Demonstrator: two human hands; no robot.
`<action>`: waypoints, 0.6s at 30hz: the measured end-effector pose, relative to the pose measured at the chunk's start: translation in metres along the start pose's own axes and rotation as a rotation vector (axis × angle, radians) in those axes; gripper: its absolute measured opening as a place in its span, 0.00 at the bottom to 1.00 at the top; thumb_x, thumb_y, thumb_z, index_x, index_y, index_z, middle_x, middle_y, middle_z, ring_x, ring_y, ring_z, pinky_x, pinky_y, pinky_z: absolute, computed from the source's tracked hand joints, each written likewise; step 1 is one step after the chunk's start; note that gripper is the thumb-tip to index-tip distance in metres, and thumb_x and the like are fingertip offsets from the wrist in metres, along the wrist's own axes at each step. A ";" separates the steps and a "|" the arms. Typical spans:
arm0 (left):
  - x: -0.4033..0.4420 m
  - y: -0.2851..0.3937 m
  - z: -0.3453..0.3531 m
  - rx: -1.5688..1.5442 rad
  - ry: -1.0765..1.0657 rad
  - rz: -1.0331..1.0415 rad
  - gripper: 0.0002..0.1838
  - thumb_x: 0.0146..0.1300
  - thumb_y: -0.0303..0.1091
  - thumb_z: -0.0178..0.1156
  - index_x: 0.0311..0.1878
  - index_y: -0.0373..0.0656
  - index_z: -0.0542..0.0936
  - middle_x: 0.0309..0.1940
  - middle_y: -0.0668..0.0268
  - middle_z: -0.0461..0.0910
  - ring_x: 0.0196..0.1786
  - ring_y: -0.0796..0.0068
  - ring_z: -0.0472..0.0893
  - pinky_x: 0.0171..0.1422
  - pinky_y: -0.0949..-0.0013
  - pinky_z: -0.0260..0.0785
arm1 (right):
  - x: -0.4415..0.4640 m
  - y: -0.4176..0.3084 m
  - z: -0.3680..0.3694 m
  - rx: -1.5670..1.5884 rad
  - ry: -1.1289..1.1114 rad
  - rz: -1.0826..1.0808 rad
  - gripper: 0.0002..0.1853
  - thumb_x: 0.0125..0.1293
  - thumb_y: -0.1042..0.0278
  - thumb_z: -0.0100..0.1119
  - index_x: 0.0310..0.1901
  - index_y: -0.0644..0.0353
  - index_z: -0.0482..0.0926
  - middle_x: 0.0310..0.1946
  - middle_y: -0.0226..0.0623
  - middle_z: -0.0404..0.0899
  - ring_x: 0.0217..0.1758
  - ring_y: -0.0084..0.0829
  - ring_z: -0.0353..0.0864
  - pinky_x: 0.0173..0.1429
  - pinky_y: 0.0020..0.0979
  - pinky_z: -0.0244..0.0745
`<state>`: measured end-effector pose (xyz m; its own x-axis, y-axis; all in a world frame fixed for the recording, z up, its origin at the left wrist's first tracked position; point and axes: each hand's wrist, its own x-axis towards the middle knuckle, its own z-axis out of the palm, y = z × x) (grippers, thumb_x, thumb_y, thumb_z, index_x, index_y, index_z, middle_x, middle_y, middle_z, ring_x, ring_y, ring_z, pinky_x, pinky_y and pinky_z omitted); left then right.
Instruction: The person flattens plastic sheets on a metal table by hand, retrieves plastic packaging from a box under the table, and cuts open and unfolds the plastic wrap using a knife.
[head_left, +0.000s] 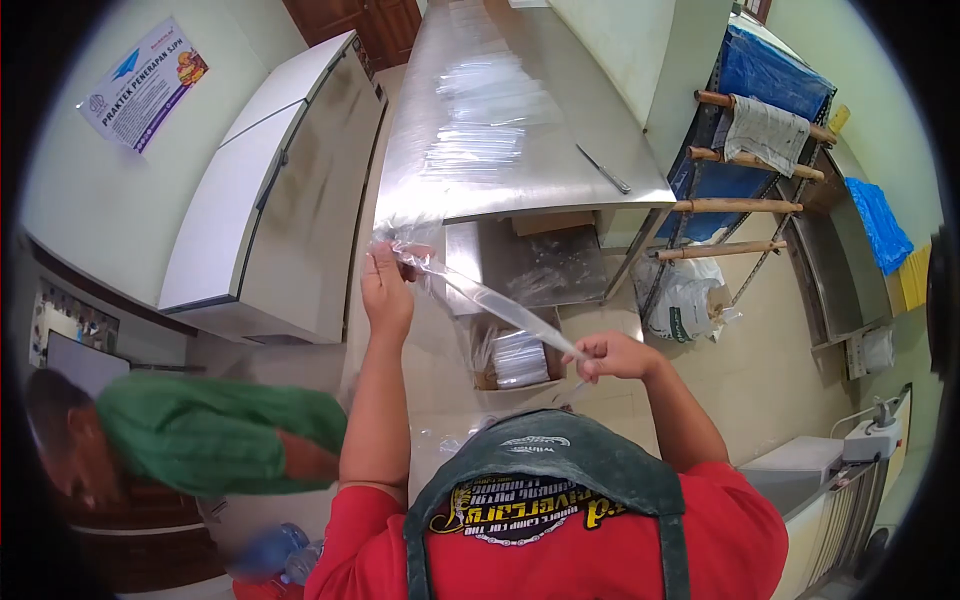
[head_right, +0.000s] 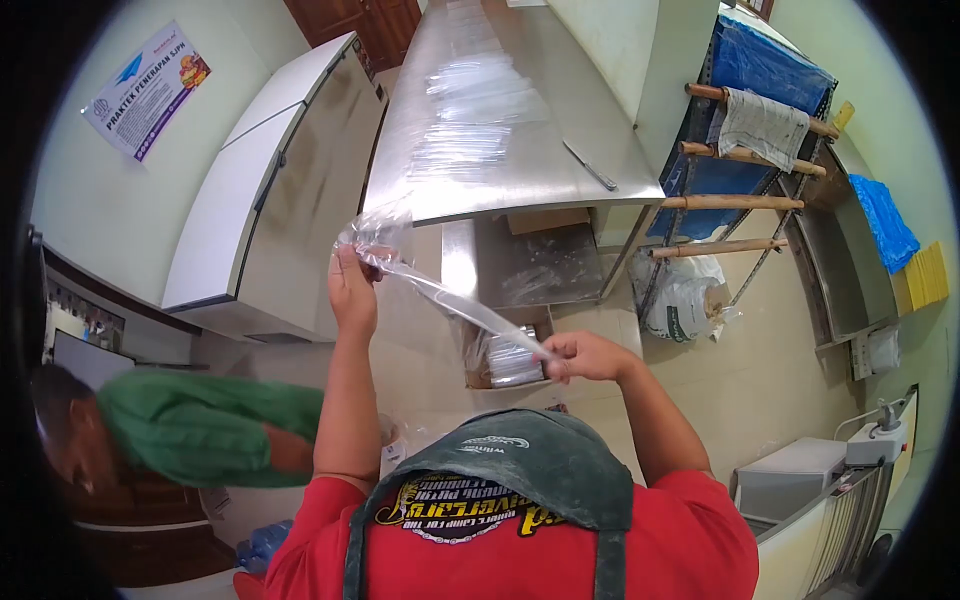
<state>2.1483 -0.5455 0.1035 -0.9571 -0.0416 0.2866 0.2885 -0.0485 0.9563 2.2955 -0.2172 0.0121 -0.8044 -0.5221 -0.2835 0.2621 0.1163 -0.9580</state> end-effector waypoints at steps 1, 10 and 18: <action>0.002 0.007 0.002 -0.161 -0.016 -0.075 0.23 0.80 0.47 0.38 0.41 0.40 0.76 0.35 0.59 0.85 0.29 0.81 0.71 0.36 0.76 0.64 | 0.001 0.002 0.004 0.156 -0.166 -0.032 0.24 0.66 0.54 0.64 0.56 0.64 0.76 0.33 0.35 0.82 0.36 0.26 0.81 0.41 0.28 0.75; 0.015 0.065 0.031 -0.374 -0.485 -0.088 0.23 0.80 0.47 0.33 0.54 0.37 0.70 0.51 0.49 0.81 0.49 0.64 0.80 0.54 0.63 0.69 | 0.065 -0.104 0.061 0.600 -0.275 -0.468 0.34 0.68 0.57 0.61 0.68 0.65 0.61 0.38 0.41 0.80 0.31 0.30 0.82 0.36 0.28 0.78; 0.028 0.118 0.040 -0.143 -0.548 0.108 0.15 0.74 0.43 0.54 0.50 0.41 0.77 0.37 0.70 0.81 0.42 0.80 0.72 0.48 0.73 0.65 | 0.091 -0.213 0.053 0.645 -0.006 -0.520 0.21 0.70 0.60 0.60 0.60 0.61 0.73 0.24 0.26 0.72 0.22 0.21 0.70 0.30 0.24 0.68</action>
<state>2.1548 -0.5122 0.2262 -0.7847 0.4672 0.4073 0.3500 -0.2083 0.9133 2.1950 -0.3340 0.1927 -0.9051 -0.3799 0.1908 0.1131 -0.6478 -0.7534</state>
